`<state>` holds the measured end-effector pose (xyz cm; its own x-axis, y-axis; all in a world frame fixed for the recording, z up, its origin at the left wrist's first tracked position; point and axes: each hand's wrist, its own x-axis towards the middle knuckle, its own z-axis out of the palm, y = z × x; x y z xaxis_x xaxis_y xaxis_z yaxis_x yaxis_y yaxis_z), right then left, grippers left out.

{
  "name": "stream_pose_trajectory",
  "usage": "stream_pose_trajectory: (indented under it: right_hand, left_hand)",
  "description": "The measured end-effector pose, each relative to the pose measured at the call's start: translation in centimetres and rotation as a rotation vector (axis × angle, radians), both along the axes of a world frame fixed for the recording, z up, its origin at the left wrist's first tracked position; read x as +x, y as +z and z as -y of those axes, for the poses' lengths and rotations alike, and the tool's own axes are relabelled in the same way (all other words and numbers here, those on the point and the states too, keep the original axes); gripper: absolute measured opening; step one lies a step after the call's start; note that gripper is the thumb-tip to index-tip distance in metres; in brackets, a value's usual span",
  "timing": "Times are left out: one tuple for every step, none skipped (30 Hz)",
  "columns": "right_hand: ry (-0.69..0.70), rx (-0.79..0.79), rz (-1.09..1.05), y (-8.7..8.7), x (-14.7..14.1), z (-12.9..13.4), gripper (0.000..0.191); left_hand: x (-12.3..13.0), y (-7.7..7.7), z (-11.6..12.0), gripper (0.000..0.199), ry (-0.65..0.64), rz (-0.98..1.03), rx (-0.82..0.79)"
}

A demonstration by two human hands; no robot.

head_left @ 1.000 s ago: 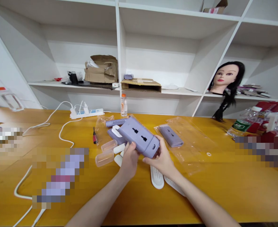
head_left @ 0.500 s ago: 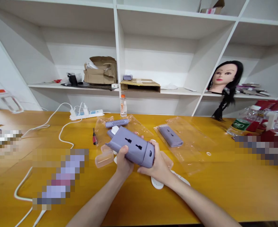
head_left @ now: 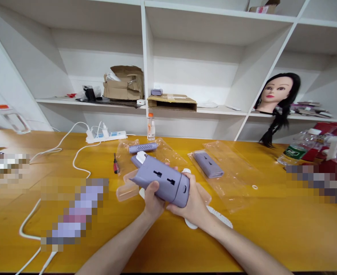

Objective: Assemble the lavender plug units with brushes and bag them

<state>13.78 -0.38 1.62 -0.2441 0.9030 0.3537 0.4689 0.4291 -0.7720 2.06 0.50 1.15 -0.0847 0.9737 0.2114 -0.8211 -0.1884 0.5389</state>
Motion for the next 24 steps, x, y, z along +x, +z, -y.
stream_pose_trajectory:
  right_hand:
    - [0.008, 0.003, -0.006, 0.0, 0.0, 0.0, 0.082]
    - [0.013, 0.006, -0.009, -0.1, 0.0, 0.1, 0.081]
    - [0.013, 0.009, -0.010, -0.2, 0.0, 0.1, 0.081]
    - [0.013, 0.008, -0.008, -0.2, 0.0, 0.1, 0.081]
    - [0.011, 0.004, -0.005, -0.3, 0.1, 0.1, 0.081]
    - [0.010, 0.001, -0.001, -0.3, 0.1, 0.1, 0.081]
    - [0.009, -0.001, 0.003, -0.3, 0.1, 0.1, 0.082]
    - [0.009, -0.001, 0.006, -0.2, 0.1, 0.1, 0.083]
    - [0.010, -0.001, 0.009, -0.1, 0.1, 0.2, 0.083]
    - [0.013, 0.001, 0.011, 0.0, 0.1, 0.3, 0.083]
    - [0.017, 0.005, 0.012, 0.1, 0.1, 0.3, 0.083]
    - [0.023, 0.009, 0.011, 0.3, 0.1, 0.4, 0.083]
    - [0.031, 0.013, 0.010, 0.4, 0.1, 0.5, 0.082]
    - [0.036, 0.018, 0.007, 0.5, 0.0, 0.6, 0.081]
    - [0.040, 0.024, 0.004, 0.5, 0.0, 0.7, 0.081]
    - [0.041, 0.027, 0.001, 0.5, -0.1, 0.7, 0.080]
    - [0.040, 0.029, -0.001, 0.5, -0.1, 0.6, 0.080]
    - [0.037, 0.030, -0.004, 0.4, -0.1, 0.6, 0.080]
    - [0.031, 0.031, -0.007, 0.3, -0.1, 0.5, 0.080]
    - [0.020, 0.028, -0.012, 0.2, -0.1, 0.3, 0.081]
    - [0.009, 0.017, -0.017, 0.2, -0.1, 0.1, 0.081]
    - [-0.004, 0.000, -0.024, 0.2, -0.1, -0.1, 0.081]
    - [-0.014, -0.021, -0.036, 0.3, -0.1, -0.2, 0.081]
    - [-0.016, -0.045, -0.051, 0.5, 0.0, -0.4, 0.080]
  left_hand:
    - [0.0, 0.0, 0.1, 0.047, 0.003, -0.004, 0.007]
    - [0.0, 0.0, 0.1, 0.047, 0.003, -0.008, 0.013]
    - [0.0, 0.1, 0.2, 0.047, -0.001, -0.009, 0.019]
    - [0.0, 0.1, 0.3, 0.046, -0.005, -0.006, 0.025]
    - [0.0, 0.2, 0.3, 0.045, -0.009, 0.001, 0.031]
    - [0.0, 0.3, 0.4, 0.045, -0.008, 0.011, 0.037]
    - [0.1, 0.4, 0.5, 0.045, -0.008, 0.022, 0.042]
    - [0.1, 0.5, 0.6, 0.045, -0.005, 0.032, 0.044]
    - [0.1, 0.7, 0.7, 0.046, 0.001, 0.041, 0.043]
    - [0.2, 0.8, 0.8, 0.048, 0.007, 0.049, 0.041]
    - [0.2, 0.8, 0.8, 0.049, 0.012, 0.056, 0.040]
    - [0.3, 0.9, 0.9, 0.050, 0.014, 0.062, 0.039]
    - [0.3, 0.9, 0.9, 0.051, 0.012, 0.066, 0.042]
    - [0.3, 0.8, 0.9, 0.051, 0.004, 0.068, 0.048]
    - [0.3, 0.7, 0.8, 0.051, -0.005, 0.068, 0.055]
    - [0.2, 0.5, 0.8, 0.051, -0.011, 0.064, 0.060]
    - [0.2, 0.4, 0.7, 0.050, -0.010, 0.060, 0.061]
    - [0.2, 0.3, 0.7, 0.050, -0.006, 0.054, 0.059]
    - [0.1, 0.3, 0.6, 0.051, -0.001, 0.049, 0.053]
    - [0.1, 0.3, 0.5, 0.052, 0.001, 0.044, 0.040]
    - [0.0, 0.4, 0.4, 0.052, -0.003, 0.035, 0.022]
    - [-0.1, 0.5, 0.2, 0.053, -0.011, 0.024, 0.000]
    - [-0.2, 0.6, 0.1, 0.054, -0.019, 0.008, -0.021]
    - [-0.3, 0.7, 0.0, 0.055, -0.027, -0.012, -0.038]
